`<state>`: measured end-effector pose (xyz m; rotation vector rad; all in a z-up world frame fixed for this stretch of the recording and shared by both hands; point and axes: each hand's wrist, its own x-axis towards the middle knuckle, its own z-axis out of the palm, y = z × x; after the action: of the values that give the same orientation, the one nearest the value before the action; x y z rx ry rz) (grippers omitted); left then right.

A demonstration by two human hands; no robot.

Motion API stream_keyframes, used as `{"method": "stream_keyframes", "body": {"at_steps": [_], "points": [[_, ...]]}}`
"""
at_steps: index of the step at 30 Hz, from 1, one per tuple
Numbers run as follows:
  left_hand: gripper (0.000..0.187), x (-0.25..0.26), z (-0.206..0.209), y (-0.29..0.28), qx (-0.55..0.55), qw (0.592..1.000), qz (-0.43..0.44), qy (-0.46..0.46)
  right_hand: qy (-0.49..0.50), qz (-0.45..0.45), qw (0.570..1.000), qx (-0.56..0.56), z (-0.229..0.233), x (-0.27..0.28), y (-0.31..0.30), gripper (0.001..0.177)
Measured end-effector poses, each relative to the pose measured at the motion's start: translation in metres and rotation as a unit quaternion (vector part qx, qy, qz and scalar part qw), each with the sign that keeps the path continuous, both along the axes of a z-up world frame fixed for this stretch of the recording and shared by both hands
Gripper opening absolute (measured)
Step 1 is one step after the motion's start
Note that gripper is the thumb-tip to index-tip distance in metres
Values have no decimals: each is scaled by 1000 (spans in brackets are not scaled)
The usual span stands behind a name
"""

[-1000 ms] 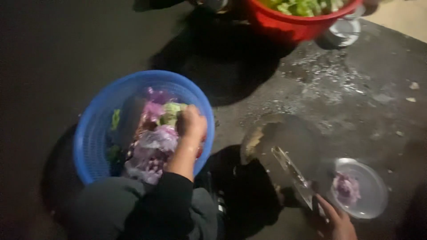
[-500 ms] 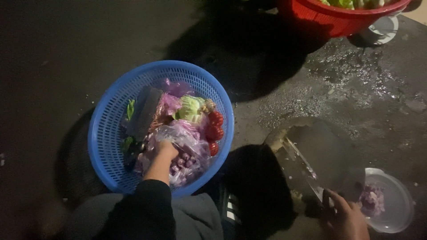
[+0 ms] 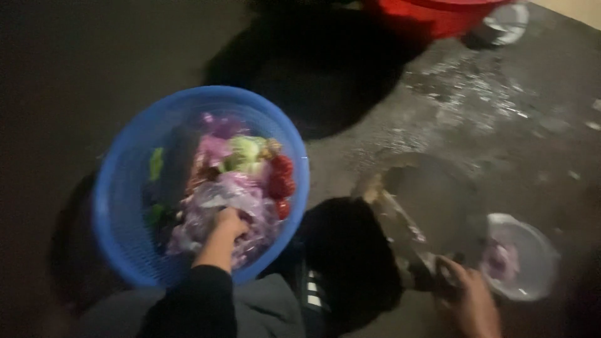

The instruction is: The person sits on the floor and uses a knife to chop red onions on a round wooden cutting board. They repeatedly slice the onions and transfer the chopped pieces into a small plastic container.

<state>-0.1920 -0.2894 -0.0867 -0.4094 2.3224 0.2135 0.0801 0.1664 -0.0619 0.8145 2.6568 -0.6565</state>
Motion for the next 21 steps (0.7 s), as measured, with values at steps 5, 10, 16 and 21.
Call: {"method": "stream_keyframes", "body": {"at_steps": [5, 10, 16, 21], "points": [[50, -11, -92, -9, -87, 993, -44, 63, 57, -43, 996, -47, 37, -10, -59, 63], [63, -18, -120, -13, -213, 969, -108, 64, -53, -81, 991, -91, 71, -15, -85, 52], [47, -40, -67, -13, -151, 974, -154, 64, -52, -52, 984, -162, 73, -10, -84, 46], [34, -47, -6, -22, -92, 978, -181, 52, 54, -83, 972, -214, 52, -6, -78, 39]]}}
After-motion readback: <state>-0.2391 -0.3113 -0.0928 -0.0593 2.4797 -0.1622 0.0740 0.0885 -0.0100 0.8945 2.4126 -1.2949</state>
